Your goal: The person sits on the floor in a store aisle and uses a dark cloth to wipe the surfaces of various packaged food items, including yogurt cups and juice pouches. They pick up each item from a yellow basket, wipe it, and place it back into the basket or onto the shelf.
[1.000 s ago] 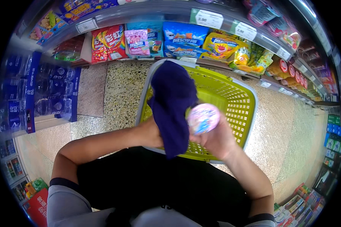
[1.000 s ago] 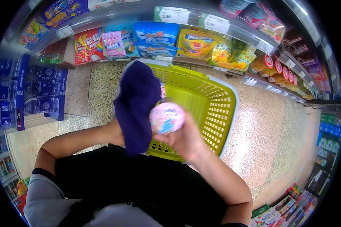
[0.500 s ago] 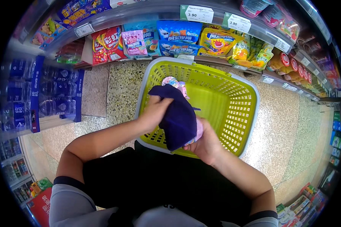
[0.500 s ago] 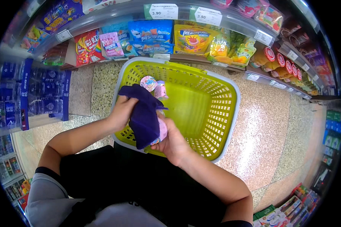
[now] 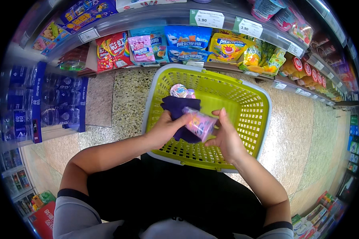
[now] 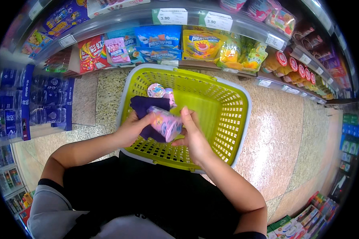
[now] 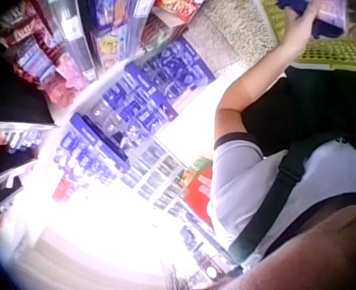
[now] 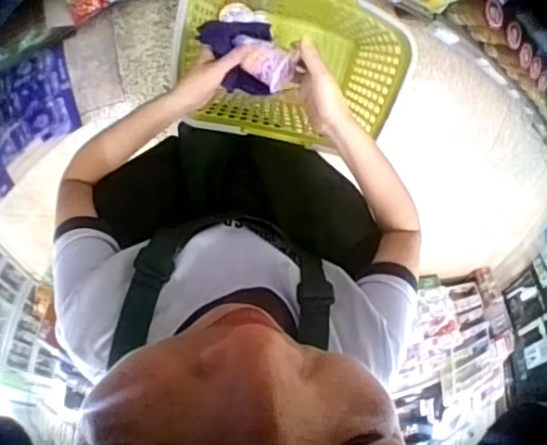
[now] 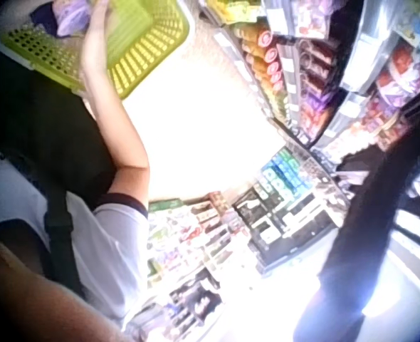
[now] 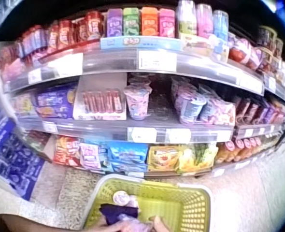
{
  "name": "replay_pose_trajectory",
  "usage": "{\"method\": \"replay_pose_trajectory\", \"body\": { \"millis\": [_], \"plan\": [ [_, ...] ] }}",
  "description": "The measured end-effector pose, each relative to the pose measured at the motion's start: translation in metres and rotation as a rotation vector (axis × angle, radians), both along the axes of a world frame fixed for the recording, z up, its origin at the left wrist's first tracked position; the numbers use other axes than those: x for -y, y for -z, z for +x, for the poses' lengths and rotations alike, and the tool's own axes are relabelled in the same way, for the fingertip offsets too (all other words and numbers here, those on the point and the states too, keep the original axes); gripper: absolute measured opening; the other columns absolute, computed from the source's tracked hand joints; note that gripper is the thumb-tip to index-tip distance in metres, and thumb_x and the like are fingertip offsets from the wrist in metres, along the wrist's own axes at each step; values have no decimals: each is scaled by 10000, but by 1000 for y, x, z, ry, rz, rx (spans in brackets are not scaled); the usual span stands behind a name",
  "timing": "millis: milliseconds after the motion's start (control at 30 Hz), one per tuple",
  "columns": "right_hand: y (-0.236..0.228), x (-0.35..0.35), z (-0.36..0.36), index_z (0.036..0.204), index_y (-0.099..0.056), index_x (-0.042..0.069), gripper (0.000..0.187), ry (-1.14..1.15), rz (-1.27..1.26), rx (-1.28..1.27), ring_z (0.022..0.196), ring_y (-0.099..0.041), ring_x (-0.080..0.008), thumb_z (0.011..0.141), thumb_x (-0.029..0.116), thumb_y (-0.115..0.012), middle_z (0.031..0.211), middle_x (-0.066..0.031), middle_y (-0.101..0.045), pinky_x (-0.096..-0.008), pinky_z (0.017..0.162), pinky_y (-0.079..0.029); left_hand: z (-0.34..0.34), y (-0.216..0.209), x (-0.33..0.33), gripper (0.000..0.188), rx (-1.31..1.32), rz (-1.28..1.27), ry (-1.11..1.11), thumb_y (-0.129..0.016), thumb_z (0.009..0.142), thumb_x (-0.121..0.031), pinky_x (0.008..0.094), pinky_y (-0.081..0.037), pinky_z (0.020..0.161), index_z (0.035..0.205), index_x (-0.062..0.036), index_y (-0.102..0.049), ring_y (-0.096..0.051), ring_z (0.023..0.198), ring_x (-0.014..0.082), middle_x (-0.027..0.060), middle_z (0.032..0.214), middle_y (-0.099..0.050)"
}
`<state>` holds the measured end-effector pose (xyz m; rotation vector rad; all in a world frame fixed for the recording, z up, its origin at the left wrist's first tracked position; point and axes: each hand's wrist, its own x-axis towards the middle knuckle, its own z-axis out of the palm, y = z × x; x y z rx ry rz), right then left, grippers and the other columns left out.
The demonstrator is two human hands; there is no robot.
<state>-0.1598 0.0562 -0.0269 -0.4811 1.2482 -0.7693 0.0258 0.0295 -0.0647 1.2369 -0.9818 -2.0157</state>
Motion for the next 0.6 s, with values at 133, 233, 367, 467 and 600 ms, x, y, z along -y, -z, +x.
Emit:
{"method": "replay_pose_trajectory", "body": {
  "millis": [133,233,367,467,600],
  "plan": [
    [3,-2,6,1166,-368,68,563,-172,-438,-322,824,-566,-154,760,268,-701,1065,-96,-479,-249,556,-451,1,-1,-3,409,91,-48,-235,-522,914,-324,259,-460,809,1188,-27,-460,-537,963,105,47,1083,-550],
    [-2,3,8,1163,-405,42,632,-266,-581,-517,835,-588,-209,651,129,-764,1032,-126,-530,-284,634,-489,12,0,0,428,85,-93,-180,-526,912,-313,261,-457,815,1216,-23,-442,-535,970,108,54,1101,-547],
    [-23,18,1,1136,-456,54,581,-484,-963,-741,989,-553,-328,613,70,-708,1085,-177,-524,-364,773,-510,23,-7,6,377,-55,63,-120,-606,849,-148,304,-443,853,1183,-20,-488,-546,998,149,57,1090,-577],
    [-31,25,2,1141,-472,63,604,-643,-1093,-799,962,-563,-310,586,88,-708,1091,-154,-533,-350,772,-517,29,0,6,419,-139,257,-123,-635,819,-121,322,-445,873,1196,-22,-483,-555,1017,179,73,1121,-574],
    [-54,34,8,1115,-523,57,570,-790,-1082,-727,957,-574,-324,574,99,-696,1082,-165,-553,-354,798,-507,35,-3,2,464,7,62,250,-543,893,-279,323,-408,929,1262,-22,-428,-497,1095,170,91,1203,-523]
  ]
}}
